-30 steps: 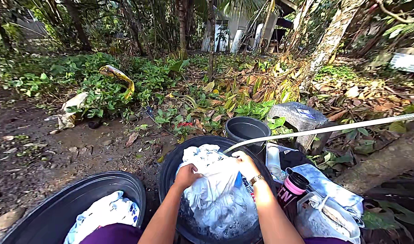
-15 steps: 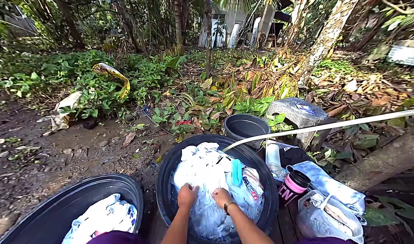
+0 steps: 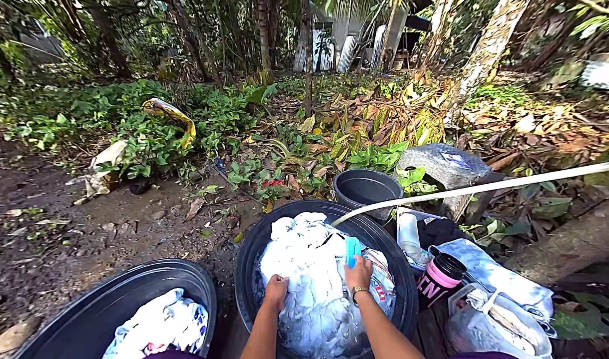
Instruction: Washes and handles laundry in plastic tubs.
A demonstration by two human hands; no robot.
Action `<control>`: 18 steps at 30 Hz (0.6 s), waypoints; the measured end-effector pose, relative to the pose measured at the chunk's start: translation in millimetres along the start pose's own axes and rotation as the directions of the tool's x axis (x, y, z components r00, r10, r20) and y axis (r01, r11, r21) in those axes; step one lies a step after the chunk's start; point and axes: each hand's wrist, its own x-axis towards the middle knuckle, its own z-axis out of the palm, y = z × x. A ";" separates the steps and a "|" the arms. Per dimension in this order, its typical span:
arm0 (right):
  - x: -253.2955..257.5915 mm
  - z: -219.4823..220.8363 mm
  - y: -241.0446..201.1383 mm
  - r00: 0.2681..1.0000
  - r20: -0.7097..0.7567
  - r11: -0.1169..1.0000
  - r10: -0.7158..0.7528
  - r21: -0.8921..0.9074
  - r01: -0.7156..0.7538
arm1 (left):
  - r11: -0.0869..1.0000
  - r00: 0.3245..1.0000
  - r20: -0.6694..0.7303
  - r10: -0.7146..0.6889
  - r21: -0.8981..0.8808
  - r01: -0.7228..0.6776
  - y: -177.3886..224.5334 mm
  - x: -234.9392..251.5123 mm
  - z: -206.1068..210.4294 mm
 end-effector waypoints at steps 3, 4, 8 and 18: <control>13.5 -4.4 7.0 0.999 0.011 0.999 0.043 0.023 -0.043 | 0.959 0.989 -0.006 -0.148 -0.244 0.142 1.7 -6.9 6.2; 17.1 -5.1 9.3 0.999 0.014 0.998 0.049 0.032 -0.049 | 0.948 0.986 -0.014 -0.167 -0.279 0.156 2.7 -8.4 10.6; 25.9 -5.5 16.8 0.995 0.050 0.992 0.084 0.091 -0.088 | 0.994 1.000 -0.020 -0.006 0.106 0.009 0.2 -10.1 20.5; -10.4 -5.6 34.4 0.961 0.154 0.963 0.229 -0.180 -0.200 | 1.000 0.993 -0.120 -0.020 0.019 0.022 -1.1 -3.1 33.7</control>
